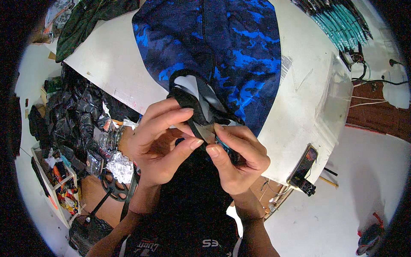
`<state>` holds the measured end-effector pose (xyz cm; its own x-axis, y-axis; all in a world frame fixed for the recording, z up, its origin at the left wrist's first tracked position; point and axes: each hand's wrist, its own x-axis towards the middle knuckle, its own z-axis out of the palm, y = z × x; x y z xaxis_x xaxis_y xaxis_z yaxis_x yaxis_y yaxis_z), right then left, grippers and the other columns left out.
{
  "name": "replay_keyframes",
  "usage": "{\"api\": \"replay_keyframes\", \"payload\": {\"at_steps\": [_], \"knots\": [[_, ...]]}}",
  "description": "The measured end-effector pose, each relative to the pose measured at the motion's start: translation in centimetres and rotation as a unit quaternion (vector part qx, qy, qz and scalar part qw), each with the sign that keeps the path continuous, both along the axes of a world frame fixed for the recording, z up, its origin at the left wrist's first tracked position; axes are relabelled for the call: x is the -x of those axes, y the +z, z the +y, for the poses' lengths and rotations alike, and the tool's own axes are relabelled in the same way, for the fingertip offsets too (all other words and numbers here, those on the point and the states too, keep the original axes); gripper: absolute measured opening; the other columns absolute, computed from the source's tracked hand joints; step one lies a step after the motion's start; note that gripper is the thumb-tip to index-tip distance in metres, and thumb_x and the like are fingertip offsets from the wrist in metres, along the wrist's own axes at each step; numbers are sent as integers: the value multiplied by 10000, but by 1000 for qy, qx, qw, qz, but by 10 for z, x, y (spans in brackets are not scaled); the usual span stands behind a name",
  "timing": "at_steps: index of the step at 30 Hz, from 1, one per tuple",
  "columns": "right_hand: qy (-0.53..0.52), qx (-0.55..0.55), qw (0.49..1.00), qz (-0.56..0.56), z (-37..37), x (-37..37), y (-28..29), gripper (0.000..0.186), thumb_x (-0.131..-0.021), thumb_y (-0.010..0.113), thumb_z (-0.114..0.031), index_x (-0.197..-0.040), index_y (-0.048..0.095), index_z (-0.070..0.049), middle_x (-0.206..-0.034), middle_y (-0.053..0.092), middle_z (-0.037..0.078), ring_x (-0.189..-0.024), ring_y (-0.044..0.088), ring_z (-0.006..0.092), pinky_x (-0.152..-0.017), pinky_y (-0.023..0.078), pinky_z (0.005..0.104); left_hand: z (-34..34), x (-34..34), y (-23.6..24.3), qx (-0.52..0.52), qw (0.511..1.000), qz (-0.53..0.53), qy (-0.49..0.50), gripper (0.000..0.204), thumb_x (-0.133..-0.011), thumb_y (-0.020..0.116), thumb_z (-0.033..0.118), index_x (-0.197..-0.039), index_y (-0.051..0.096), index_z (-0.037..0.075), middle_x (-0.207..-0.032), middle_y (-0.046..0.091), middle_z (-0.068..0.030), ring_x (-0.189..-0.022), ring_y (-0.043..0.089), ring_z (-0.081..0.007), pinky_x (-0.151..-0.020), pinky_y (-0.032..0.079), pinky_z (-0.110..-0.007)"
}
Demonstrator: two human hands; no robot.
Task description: Using a pair of scissors to trim the edge of a blue camouflage garment laid out on a table.
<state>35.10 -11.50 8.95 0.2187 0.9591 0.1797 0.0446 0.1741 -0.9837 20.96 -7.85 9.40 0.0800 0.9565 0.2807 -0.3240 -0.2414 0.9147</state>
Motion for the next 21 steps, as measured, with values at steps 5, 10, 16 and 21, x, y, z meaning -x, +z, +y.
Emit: {"api": "replay_keyframes", "payload": {"at_steps": [5,10,16,21], "knots": [[-7,2,1000,9,2,2,3,267,-747,725,-75,-977,651,38,-895,644,167,-796,616,190,-708,476,270,0,0,1,4,1000,6,-6,378,-743,631,-121,-1114,583,-66,-1157,511,-186,-883,632,-172,-750,542,-240],[1,-11,1000,8,4,1,3,257,-737,730,-53,-965,653,38,-900,647,166,-798,621,182,-698,475,260,0,0,-2,-9,1000,-27,1,426,-737,636,-123,-1150,551,-61,-1162,503,-190,-881,634,-174,-747,551,-244],[-1,-24,1000,-5,3,0,0,244,-734,729,-42,-955,657,36,-880,652,167,-779,624,188,-701,478,265,0,-1,-3,5,999,-52,0,452,-726,634,-134,-1163,546,-59,-1155,492,-187,-856,635,-164,-735,547,-238],[-2,-37,999,-22,4,0,0,241,-733,730,-43,-947,657,39,-872,654,175,-783,630,202,-707,485,278,1,2,-5,-29,999,16,-1,464,-720,639,-132,-1170,549,-60,-1141,495,-184,-838,638,-160,-715,538,-233]]}}
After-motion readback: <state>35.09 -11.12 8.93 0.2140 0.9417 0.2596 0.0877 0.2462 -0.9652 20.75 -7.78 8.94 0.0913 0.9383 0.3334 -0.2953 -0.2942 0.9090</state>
